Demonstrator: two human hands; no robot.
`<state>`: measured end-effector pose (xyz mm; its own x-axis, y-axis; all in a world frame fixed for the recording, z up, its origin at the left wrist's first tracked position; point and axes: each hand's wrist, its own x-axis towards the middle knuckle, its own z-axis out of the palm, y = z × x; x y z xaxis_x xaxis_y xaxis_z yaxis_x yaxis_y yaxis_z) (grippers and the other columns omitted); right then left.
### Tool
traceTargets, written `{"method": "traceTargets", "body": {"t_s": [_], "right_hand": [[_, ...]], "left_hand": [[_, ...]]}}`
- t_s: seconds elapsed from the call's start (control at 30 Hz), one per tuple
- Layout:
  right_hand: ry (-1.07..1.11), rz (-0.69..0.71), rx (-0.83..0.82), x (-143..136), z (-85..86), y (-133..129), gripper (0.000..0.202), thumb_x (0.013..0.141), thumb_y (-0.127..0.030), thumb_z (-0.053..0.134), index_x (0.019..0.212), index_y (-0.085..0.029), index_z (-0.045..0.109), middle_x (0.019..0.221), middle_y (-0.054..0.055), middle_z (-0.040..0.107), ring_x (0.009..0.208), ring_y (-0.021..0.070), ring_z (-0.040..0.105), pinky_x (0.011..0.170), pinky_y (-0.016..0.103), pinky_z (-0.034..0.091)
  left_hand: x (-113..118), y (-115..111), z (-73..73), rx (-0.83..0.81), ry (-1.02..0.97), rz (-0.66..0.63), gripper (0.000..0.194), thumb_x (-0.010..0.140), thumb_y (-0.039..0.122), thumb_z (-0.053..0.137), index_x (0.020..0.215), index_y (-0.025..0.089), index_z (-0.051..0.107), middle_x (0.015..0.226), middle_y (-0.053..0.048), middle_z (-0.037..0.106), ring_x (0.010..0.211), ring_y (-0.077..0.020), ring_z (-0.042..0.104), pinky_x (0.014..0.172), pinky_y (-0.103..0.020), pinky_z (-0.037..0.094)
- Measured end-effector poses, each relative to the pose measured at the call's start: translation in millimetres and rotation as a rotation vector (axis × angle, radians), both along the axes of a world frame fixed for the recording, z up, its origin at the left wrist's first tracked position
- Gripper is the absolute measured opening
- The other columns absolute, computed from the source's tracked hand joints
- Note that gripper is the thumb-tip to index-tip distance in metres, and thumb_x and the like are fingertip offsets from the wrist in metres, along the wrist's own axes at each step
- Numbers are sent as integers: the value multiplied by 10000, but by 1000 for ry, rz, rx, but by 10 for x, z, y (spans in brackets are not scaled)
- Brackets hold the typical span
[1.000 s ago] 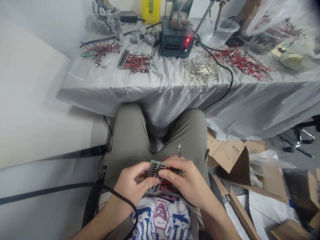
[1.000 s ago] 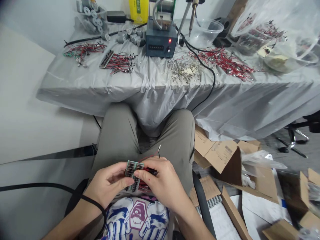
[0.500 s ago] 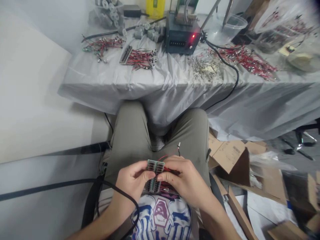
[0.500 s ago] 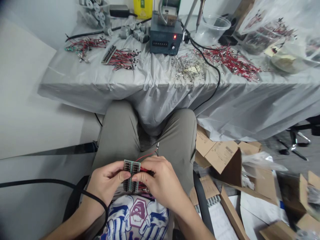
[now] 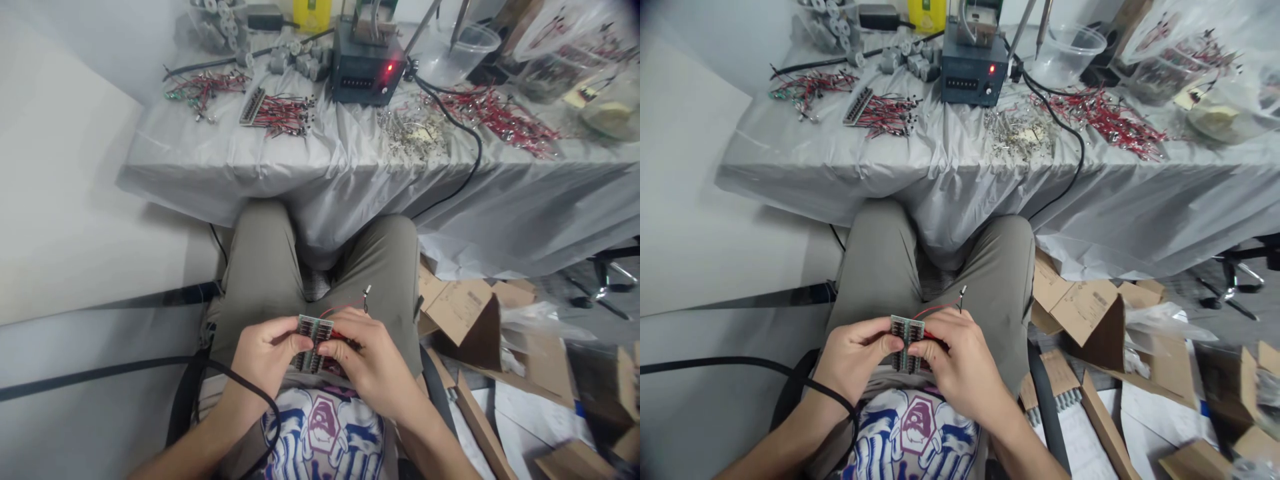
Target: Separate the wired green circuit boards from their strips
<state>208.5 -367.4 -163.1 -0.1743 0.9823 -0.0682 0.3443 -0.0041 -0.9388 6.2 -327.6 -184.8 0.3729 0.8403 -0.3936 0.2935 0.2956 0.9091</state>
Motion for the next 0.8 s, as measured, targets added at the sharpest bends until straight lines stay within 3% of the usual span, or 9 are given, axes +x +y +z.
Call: {"method": "traceTargets", "body": {"t_s": [0.5, 0.8], "right_hand": [[126, 13, -45, -13, 47, 58, 438, 1095, -421, 657, 722, -194, 613, 719, -19, 599, 738, 170, 554, 762, 334, 401], [176, 51, -73, 16, 29, 78, 483, 1091, -529, 635, 772, -177, 723, 727, 17, 662, 749, 182, 575, 738, 325, 439]], "left_hand": [[-79, 102, 35, 0, -35, -155, 427, 1008, 550, 721, 825, 164, 695, 750, 25, 589, 718, -167, 591, 701, -319, 502], [-101, 107, 49, -79, -84, -162, 432, 988, 571, 739, 855, 161, 718, 817, 0, 664, 775, -182, 636, 732, -331, 509]]}}
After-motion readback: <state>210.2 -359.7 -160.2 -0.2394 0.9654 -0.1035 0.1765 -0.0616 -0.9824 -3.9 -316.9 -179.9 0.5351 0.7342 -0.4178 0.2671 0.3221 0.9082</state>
